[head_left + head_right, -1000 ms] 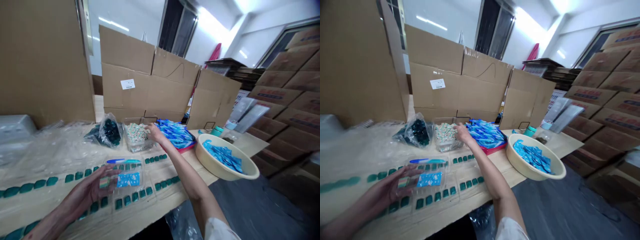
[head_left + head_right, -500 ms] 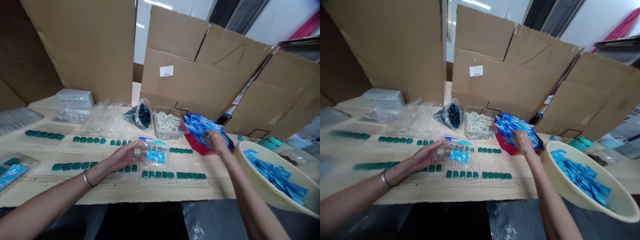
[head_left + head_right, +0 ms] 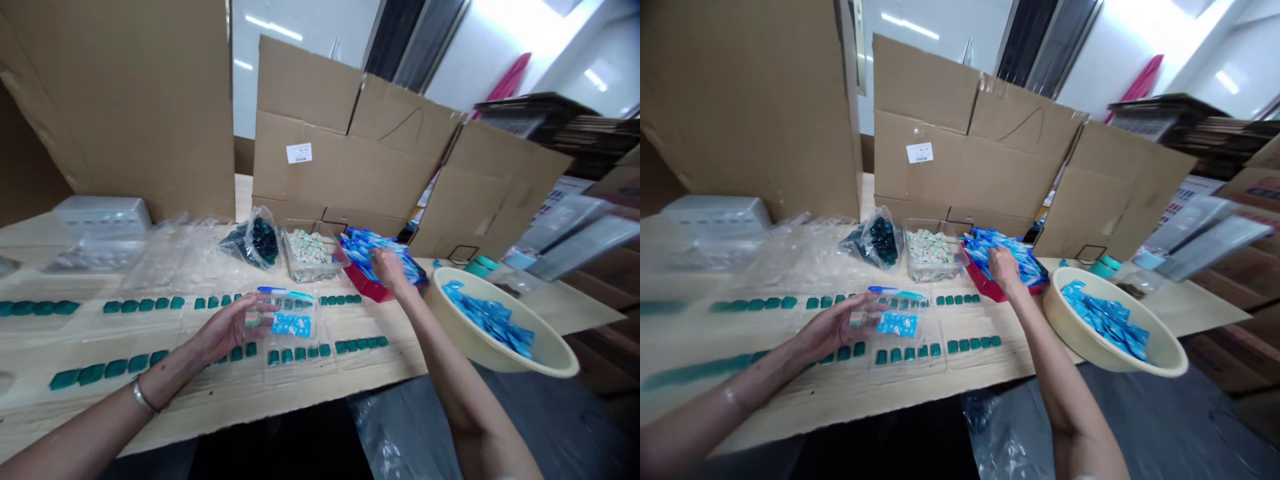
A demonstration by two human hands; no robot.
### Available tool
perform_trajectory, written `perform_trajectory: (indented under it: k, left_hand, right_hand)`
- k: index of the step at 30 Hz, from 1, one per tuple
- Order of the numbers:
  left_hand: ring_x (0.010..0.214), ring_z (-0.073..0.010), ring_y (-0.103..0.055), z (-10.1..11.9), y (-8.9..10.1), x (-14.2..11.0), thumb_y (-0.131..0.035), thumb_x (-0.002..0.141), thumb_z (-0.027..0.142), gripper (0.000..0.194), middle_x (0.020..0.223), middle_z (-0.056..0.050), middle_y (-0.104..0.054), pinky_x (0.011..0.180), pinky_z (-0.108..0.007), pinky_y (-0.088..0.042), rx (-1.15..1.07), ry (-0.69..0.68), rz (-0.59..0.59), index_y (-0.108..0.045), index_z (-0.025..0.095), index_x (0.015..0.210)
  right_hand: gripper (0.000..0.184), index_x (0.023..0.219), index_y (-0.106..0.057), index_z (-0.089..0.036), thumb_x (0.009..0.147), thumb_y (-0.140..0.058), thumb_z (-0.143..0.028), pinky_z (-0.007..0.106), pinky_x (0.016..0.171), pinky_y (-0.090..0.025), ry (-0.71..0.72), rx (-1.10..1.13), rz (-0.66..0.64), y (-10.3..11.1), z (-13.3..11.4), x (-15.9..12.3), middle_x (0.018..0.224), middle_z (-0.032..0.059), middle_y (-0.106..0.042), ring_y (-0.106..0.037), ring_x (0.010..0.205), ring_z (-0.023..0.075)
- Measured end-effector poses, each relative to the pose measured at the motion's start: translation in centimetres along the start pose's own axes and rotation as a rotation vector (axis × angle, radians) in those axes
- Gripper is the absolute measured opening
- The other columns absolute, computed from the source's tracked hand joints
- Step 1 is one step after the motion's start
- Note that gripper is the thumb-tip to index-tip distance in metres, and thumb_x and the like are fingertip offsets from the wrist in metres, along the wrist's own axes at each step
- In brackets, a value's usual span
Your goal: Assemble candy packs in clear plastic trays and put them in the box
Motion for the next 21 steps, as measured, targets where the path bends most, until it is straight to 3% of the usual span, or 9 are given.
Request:
perform_trajectory:
  k: [2, 4, 8, 11, 13, 17, 21]
  left_hand:
    - [0.085, -0.0217, -0.066, 0.1, 0.1, 0.0, -0.053, 0.084, 0.025, 0.032, 0.115, -0.014, -0.063, 0.064, -0.032, -0.056, 0.007, 0.000, 0.025, -0.053, 0.017, 0.115]
    - [0.084, -0.0215, -0.067, 0.5, 0.5, -0.1, -0.052, 0.084, 0.022, 0.029, 0.111, -0.014, -0.065, 0.062, -0.030, -0.057, 0.010, -0.027, 0.064, -0.055, 0.016, 0.113]
    - [0.077, -0.0188, -0.067, 1.7, 1.7, 0.2, -0.049, 0.085, 0.018, 0.025, 0.103, -0.012, -0.068, 0.057, -0.026, -0.057, -0.011, -0.106, 0.119, -0.058, 0.013, 0.107]
    - [0.075, -0.0181, -0.067, 2.9, 1.9, 0.3, -0.049, 0.084, 0.015, 0.025, 0.099, -0.012, -0.069, 0.057, -0.025, -0.057, -0.028, -0.155, 0.136, -0.058, 0.011, 0.106]
    - [0.076, -0.0180, -0.068, 4.3, 1.6, -0.2, -0.048, 0.084, 0.015, 0.024, 0.097, -0.012, -0.069, 0.059, -0.025, -0.057, -0.048, -0.209, 0.162, -0.059, 0.011, 0.105]
    - [0.077, -0.0176, -0.067, 7.7, 0.8, -3.4, -0.046, 0.085, 0.016, 0.023, 0.097, -0.013, -0.068, 0.059, -0.023, -0.057, -0.065, -0.366, 0.213, -0.059, 0.009, 0.101]
    - [0.071, -0.0153, -0.067, 9.4, 2.4, -10.4, -0.045, 0.085, 0.018, 0.025, 0.099, -0.012, -0.068, 0.054, -0.021, -0.056, -0.044, -0.464, 0.348, -0.059, 0.010, 0.104]
  right_hand:
    - [0.027, 0.094, -0.066, -0.012, 0.087, -0.043, -0.025, 0.032, 0.071, -0.045, -0.094, 0.005, -0.018, -0.6, 1.4, 0.1, 0.097, 0.0170, -0.064, -0.058, 0.089, 0.0263]
    - [0.032, 0.087, -0.067, -0.013, 0.089, -0.039, -0.029, 0.031, 0.068, -0.045, -0.102, 0.060, -0.040, -0.9, 0.9, -1.0, 0.088, 0.0152, -0.066, -0.060, 0.081, 0.0248]
    - [0.028, 0.107, -0.061, -0.017, 0.087, -0.043, -0.024, 0.029, 0.074, -0.046, 0.117, 0.277, -0.100, -1.1, -2.6, -5.3, 0.095, 0.0106, -0.066, -0.061, 0.087, 0.0208]
    - [0.025, 0.101, -0.063, -0.016, 0.085, -0.045, -0.021, 0.031, 0.077, -0.047, 0.095, 0.377, -0.097, -1.0, -2.5, -8.5, 0.092, 0.0099, -0.067, -0.061, 0.087, 0.0211]
    - [0.025, 0.101, -0.063, -0.016, 0.082, -0.048, -0.018, 0.036, 0.083, -0.047, 0.154, 0.441, -0.061, -0.4, -3.0, -10.0, 0.098, 0.0109, -0.065, -0.059, 0.095, 0.0231]
    - [0.032, 0.112, -0.058, -0.019, 0.081, -0.052, -0.017, 0.041, 0.091, -0.045, 0.476, 0.624, -0.009, 1.7, -8.3, -10.6, 0.113, 0.0112, -0.060, -0.054, 0.108, 0.0233]
    - [0.024, 0.105, -0.062, -0.018, 0.085, -0.049, -0.019, 0.037, 0.091, -0.046, 0.757, 0.777, -0.071, 3.2, -17.6, -9.3, 0.106, 0.0095, -0.065, -0.059, 0.102, 0.0203]
Point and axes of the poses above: each hand's wrist, its own x-axis towards the middle knuckle, its own y-axis out of the back of the hand, z = x × y, the point moved 8 cm from there along x, towards the middle knuckle
